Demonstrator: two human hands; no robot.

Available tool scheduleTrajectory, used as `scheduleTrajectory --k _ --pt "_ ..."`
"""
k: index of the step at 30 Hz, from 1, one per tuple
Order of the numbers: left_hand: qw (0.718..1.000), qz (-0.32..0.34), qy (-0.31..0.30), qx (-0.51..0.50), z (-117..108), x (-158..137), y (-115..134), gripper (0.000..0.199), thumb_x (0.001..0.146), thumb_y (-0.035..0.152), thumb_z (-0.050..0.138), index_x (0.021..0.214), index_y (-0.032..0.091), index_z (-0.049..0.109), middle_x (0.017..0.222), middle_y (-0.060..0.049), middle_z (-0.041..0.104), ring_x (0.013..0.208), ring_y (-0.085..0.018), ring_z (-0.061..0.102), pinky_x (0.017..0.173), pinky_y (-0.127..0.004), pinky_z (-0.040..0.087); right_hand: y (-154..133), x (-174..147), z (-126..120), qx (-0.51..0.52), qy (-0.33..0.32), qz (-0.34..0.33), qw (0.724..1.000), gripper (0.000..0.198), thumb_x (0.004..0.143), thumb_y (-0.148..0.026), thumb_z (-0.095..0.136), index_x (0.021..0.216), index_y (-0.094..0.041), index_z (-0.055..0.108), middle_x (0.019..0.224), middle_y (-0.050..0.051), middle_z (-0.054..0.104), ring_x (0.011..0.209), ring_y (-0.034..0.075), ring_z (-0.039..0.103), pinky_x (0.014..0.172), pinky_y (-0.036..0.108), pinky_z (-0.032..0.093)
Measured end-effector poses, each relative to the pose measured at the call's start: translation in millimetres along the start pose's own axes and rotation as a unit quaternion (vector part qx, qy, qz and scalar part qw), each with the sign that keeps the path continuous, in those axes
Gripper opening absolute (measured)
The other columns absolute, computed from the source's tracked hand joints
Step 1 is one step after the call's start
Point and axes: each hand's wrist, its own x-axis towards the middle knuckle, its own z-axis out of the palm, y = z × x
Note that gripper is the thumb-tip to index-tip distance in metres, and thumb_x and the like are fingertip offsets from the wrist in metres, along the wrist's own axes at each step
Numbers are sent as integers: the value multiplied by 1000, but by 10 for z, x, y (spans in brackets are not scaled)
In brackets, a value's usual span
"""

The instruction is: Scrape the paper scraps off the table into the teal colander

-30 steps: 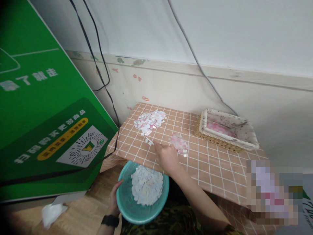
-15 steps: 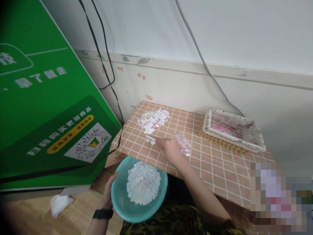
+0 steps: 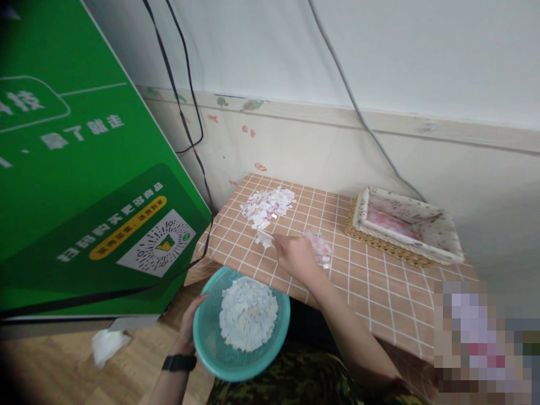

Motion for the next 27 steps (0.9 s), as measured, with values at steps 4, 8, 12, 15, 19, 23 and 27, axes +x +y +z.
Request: scheduleTrajectory --k 4,8,12,15,19,23,27 --pt "1000 -12 -12 -7 -6 -5 11 17 70 26 65 74 11 72 64 -6 72 56 -20 64 60 -32 51 -36 -10 -35 -32 -3 5 999 28 89 -25 39 94 -21 66 65 3 67 55 14 56 52 27 26" --pt "1000 -8 -10 3 -17 2 9 17 70 26 65 76 12 73 65 -7 72 57 -21 64 61 -34 52 -74 14 -50 -43 -17 -4 999 28 89 -25 39 97 -22 66 66 3 68 54 14 56 51 27 25" --pt "1000 -9 -17 -1 -22 8 3 17 71 25 64 78 12 73 67 -7 73 59 -21 65 62 -34 52 -118 76 -35 -26 -36 -16 999 28 88 -24 39 100 -22 64 69 3 68 57 13 57 52 27 27" --pt "1000 -10 -18 -2 -19 -1 6 17 72 25 64 76 11 73 69 -8 73 60 -21 66 63 -33 52 -127 112 -45 -13 -36 -22 999 27 87 -22 39 97 -21 64 72 3 68 59 13 58 53 27 28" --pt "1000 -6 -19 -1 -6 -13 16 19 71 27 64 76 11 73 71 -8 74 63 -22 67 66 -34 52 -85 106 -97 -41 -27 4 999 27 88 -24 38 92 -21 65 67 3 67 57 14 57 53 28 27" --pt "1000 -9 -7 5 -6 1 19 18 69 27 66 74 11 73 68 -7 74 60 -22 66 64 -34 52 -57 84 -107 -52 -40 8 998 24 87 -24 40 85 -20 64 64 3 65 55 14 56 52 28 26" --pt "1000 -7 0 3 -24 19 12 15 70 25 65 73 12 72 65 -6 73 58 -20 66 62 -32 52 -82 113 -63 -54 -45 -5 998 23 87 -24 39 85 -21 62 66 2 66 56 14 57 52 28 24"
